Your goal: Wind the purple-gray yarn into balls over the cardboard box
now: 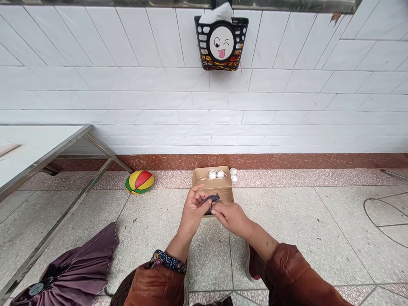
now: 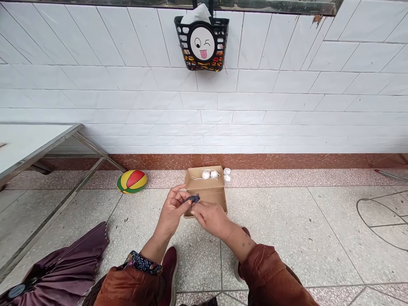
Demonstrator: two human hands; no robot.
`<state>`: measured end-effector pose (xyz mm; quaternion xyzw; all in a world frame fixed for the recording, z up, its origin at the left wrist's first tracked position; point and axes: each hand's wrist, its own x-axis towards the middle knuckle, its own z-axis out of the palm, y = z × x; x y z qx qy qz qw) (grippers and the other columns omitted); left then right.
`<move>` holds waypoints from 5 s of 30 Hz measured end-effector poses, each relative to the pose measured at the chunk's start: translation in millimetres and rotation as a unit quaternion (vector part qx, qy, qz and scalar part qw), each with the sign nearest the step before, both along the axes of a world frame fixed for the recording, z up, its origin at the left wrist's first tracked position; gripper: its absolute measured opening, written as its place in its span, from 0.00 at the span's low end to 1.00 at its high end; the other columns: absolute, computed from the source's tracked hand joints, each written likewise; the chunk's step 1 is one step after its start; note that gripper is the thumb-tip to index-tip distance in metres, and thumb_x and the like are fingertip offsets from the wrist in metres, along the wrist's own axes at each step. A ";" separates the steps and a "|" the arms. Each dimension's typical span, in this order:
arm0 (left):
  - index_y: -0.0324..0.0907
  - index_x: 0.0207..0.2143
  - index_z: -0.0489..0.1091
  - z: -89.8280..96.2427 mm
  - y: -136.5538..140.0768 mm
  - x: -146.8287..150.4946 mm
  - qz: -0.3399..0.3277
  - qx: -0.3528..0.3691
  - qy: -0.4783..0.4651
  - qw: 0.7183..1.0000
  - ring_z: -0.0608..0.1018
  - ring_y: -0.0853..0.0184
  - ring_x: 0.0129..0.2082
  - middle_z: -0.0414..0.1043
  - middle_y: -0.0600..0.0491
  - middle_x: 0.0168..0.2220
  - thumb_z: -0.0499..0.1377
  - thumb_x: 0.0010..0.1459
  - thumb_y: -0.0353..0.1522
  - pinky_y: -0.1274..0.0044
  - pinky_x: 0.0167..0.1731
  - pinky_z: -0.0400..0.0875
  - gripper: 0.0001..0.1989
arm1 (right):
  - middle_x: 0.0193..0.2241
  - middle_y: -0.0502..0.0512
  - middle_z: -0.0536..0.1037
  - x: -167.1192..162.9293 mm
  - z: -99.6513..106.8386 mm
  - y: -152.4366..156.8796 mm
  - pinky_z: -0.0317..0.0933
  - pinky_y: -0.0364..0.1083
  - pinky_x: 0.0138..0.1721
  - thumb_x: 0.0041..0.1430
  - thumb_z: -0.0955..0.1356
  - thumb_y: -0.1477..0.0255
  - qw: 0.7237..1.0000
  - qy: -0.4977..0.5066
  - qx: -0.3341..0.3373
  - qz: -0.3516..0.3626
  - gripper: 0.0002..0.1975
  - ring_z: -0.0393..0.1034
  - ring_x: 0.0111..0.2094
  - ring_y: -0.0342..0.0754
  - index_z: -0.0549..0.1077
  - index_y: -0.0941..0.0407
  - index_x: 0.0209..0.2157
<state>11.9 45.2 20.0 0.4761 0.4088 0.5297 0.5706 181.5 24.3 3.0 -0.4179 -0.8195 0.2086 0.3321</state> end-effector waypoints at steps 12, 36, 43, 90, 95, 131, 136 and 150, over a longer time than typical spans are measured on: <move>0.46 0.56 0.62 0.7 -4.4 3.4 -0.077 0.009 -0.014 0.997 0.74 0.71 0.34 0.71 0.58 0.33 0.65 0.54 0.30 0.77 0.39 0.68 0.28 | 0.30 0.53 0.76 10.1 -1.6 8.3 0.64 0.44 0.34 0.70 0.62 0.73 0.996 0.035 -0.004 -0.085 0.10 0.71 0.32 0.48 0.73 0.54 0.35; 0.45 0.55 0.65 2.8 -10.9 0.8 -0.121 0.035 0.073 0.989 0.74 0.69 0.35 0.70 0.57 0.33 0.66 0.52 0.29 0.75 0.40 0.68 0.27 | 0.29 0.53 0.76 13.4 9.2 9.4 0.66 0.45 0.36 0.70 0.64 0.71 0.990 0.122 0.001 -0.065 0.09 0.72 0.33 0.48 0.75 0.53 0.36; 0.46 0.53 0.63 -2.8 0.0 -3.3 0.019 0.014 0.054 0.998 0.73 0.71 0.31 0.69 0.59 0.32 0.66 0.52 0.31 0.77 0.36 0.67 0.26 | 0.31 0.53 0.76 4.5 5.8 -2.4 0.66 0.44 0.35 0.71 0.64 0.70 0.999 0.046 -0.004 0.013 0.08 0.72 0.33 0.47 0.75 0.54 0.39; 0.46 0.57 0.63 1.4 -8.0 6.6 -0.079 0.042 0.069 0.994 0.75 0.69 0.36 0.72 0.57 0.34 0.65 0.55 0.28 0.75 0.43 0.67 0.27 | 0.28 0.51 0.76 27.9 19.2 6.5 0.63 0.43 0.32 0.68 0.66 0.68 0.967 0.211 -0.055 -0.130 0.09 0.70 0.29 0.46 0.75 0.54 0.35; 0.46 0.55 0.66 1.8 -8.4 9.7 -0.084 -0.002 -0.077 0.993 0.74 0.72 0.34 0.70 0.57 0.35 0.68 0.54 0.31 0.77 0.40 0.68 0.27 | 0.28 0.52 0.76 19.9 0.9 10.2 0.64 0.44 0.33 0.68 0.64 0.70 0.984 0.142 -0.045 -0.099 0.10 0.71 0.30 0.47 0.74 0.55 0.34; 0.44 0.53 0.67 9.4 -11.4 -1.4 -0.106 0.015 0.036 0.994 0.76 0.69 0.33 0.74 0.56 0.33 0.68 0.53 0.31 0.77 0.35 0.68 0.25 | 0.30 0.52 0.77 15.6 -0.3 17.0 0.65 0.44 0.36 0.69 0.64 0.73 0.988 0.136 -0.050 -0.060 0.09 0.73 0.33 0.47 0.75 0.54 0.34; 0.45 0.53 0.66 5.9 -3.0 -5.5 -0.011 0.012 0.028 0.999 0.76 0.70 0.32 0.74 0.57 0.33 0.68 0.53 0.32 0.77 0.36 0.68 0.25 | 0.32 0.53 0.78 1.7 -4.4 1.2 0.66 0.45 0.37 0.71 0.63 0.70 0.996 0.061 -0.059 0.023 0.10 0.73 0.34 0.48 0.75 0.54 0.38; 0.44 0.50 0.69 8.6 -6.4 -5.8 -0.114 0.019 0.000 0.993 0.77 0.69 0.34 0.75 0.54 0.34 0.69 0.54 0.32 0.77 0.36 0.69 0.22 | 0.30 0.52 0.77 7.8 -9.0 16.3 0.65 0.45 0.36 0.70 0.63 0.69 0.989 0.113 -0.074 -0.068 0.10 0.73 0.33 0.48 0.75 0.54 0.35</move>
